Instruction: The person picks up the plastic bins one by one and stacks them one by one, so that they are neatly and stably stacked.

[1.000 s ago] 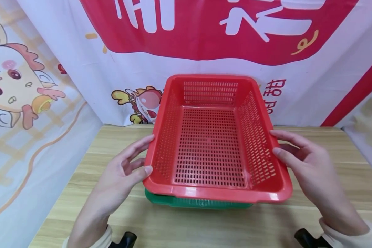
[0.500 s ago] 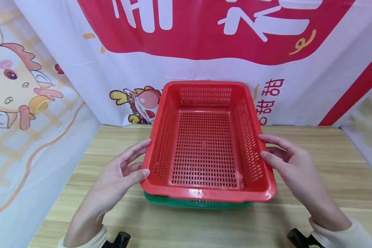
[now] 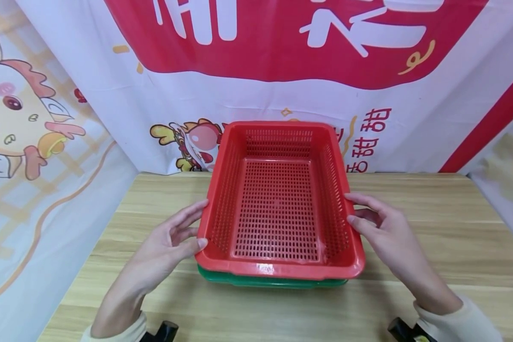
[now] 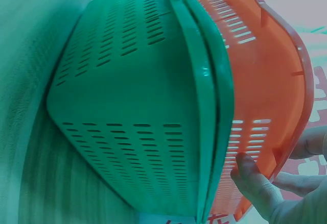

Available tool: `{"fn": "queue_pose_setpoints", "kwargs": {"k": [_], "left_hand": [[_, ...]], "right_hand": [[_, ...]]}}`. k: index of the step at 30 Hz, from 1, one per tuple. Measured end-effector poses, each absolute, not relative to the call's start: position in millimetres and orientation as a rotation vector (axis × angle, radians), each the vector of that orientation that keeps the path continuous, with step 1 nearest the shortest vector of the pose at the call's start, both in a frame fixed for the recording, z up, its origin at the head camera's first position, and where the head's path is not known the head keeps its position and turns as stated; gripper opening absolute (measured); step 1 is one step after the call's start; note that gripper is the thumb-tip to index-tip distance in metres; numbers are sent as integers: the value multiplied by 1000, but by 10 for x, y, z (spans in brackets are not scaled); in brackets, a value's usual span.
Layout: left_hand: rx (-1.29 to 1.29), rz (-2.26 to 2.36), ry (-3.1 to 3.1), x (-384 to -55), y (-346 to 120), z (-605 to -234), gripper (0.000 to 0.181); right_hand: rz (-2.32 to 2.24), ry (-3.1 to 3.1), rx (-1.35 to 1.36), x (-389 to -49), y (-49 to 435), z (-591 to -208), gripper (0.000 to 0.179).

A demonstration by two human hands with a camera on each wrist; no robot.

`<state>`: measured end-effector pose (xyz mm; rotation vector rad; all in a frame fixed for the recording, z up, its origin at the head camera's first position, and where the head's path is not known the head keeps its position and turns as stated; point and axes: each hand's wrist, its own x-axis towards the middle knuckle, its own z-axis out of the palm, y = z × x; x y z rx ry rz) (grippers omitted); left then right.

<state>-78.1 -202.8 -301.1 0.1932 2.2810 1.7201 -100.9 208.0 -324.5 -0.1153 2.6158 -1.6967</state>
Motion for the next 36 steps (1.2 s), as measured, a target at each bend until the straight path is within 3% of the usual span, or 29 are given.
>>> {"fn": "queue_pose_setpoints", "kwargs": {"k": [36], "left_hand": [[-25,1501,2423,-763,-1988,-3093,75]], "right_hand": [[-1613,2562,-84,-1084,2045,-3356,50]]}}
